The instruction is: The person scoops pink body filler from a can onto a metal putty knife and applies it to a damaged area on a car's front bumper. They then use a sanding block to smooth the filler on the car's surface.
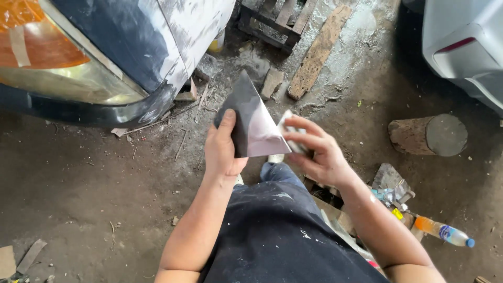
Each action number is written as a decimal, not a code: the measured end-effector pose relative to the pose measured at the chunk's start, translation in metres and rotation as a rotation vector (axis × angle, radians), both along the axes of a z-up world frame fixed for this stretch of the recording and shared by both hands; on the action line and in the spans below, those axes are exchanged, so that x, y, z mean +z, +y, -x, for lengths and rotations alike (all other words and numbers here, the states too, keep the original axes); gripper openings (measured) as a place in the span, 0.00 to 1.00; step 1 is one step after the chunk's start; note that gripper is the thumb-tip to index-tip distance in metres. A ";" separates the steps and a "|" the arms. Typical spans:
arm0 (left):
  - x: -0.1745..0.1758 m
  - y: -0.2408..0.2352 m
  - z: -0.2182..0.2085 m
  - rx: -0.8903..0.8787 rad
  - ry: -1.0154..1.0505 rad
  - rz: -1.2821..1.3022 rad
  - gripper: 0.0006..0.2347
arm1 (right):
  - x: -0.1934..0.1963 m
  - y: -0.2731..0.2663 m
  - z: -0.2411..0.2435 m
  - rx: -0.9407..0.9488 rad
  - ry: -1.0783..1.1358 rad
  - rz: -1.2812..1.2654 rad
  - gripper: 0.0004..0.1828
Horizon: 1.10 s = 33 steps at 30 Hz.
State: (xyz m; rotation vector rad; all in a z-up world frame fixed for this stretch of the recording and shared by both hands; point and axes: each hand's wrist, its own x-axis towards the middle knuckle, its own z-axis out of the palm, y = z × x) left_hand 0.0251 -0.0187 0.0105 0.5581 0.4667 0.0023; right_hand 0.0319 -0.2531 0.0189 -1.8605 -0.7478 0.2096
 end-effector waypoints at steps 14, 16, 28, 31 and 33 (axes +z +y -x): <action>0.003 -0.064 -0.071 0.340 -0.507 -1.364 0.11 | 0.038 -0.006 -0.091 0.013 -0.486 0.279 0.23; 0.002 -0.062 -0.087 0.366 -0.473 -1.357 0.10 | 0.037 -0.016 -0.111 0.072 -0.513 0.315 0.23; -0.012 -0.085 -0.149 0.213 -0.117 0.009 0.13 | -0.001 -0.069 -0.203 0.284 0.244 -0.336 0.23; -0.001 -0.068 -0.156 0.294 -0.229 -0.036 0.14 | -0.018 -0.067 -0.217 0.289 0.004 0.135 0.21; -0.001 -0.054 -0.163 0.395 -0.238 -0.229 0.15 | -0.021 -0.065 -0.229 0.066 0.218 -0.103 0.21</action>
